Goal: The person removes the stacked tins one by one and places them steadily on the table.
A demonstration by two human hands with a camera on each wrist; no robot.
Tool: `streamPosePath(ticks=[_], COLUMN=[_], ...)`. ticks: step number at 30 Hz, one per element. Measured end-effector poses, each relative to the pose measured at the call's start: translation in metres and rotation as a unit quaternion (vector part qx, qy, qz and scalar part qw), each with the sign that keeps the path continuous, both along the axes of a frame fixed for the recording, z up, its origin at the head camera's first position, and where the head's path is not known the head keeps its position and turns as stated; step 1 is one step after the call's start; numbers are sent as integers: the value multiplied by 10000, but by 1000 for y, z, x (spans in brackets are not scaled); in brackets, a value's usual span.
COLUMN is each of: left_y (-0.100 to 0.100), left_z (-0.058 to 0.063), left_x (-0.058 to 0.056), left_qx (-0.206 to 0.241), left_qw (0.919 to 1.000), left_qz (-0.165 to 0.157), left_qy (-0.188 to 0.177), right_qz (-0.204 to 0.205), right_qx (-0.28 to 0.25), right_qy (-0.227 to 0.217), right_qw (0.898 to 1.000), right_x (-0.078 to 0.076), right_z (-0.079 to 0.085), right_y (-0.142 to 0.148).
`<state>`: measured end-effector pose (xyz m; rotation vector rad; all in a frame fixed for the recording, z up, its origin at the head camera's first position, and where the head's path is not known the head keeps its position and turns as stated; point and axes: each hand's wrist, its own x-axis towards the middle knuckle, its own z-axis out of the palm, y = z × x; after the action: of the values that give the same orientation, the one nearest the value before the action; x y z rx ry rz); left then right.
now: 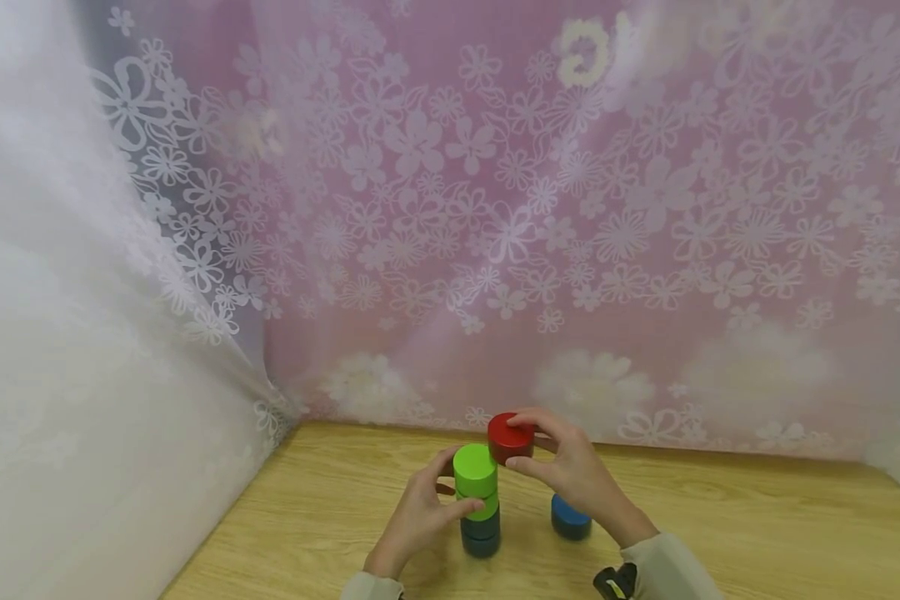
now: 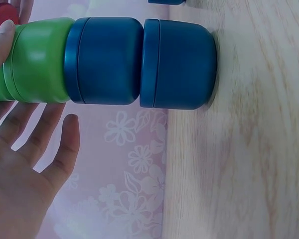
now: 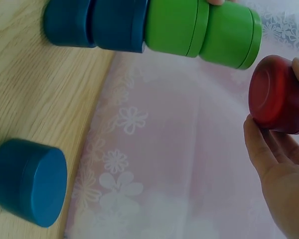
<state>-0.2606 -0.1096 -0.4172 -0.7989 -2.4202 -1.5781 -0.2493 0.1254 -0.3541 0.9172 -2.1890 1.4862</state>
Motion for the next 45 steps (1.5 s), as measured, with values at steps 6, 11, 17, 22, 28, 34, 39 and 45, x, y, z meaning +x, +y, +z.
streamPosePath(ticks=[6,11,17,22,28,34,39,45], left_y=[0,0,0,0,0,0,-1,0], left_z=[0,0,-2,-2,-1,-1,-1,-1], left_x=[0,0,1,1,1,1,2,2], left_qx=[-24,-51,-78,-101,-65,-100,-110,-104], left_qw=[10000,10000,9999,9998,9998,9998,9999,9999], left_qz=[4,23,37,63,64,64,35,53], left_qy=[35,37,148,188,171,133,111,72], right_qz=[-10,-176,-231,-254,-438,-538,-658,-711], right_qx=[-4,113,96,65,133,230,305,396], right_qy=[202,232,108,118,131,106,79,-30], right_qw=[9998,9995,9996,9996,9989,9982,9973,9967], right_x=[-1,-1,-1,0,1,1,0,0], right_z=[-4,-10,-15,-18,-21,-24,-28,-31], right_y=[9,18,27,34,43,52,59,65])
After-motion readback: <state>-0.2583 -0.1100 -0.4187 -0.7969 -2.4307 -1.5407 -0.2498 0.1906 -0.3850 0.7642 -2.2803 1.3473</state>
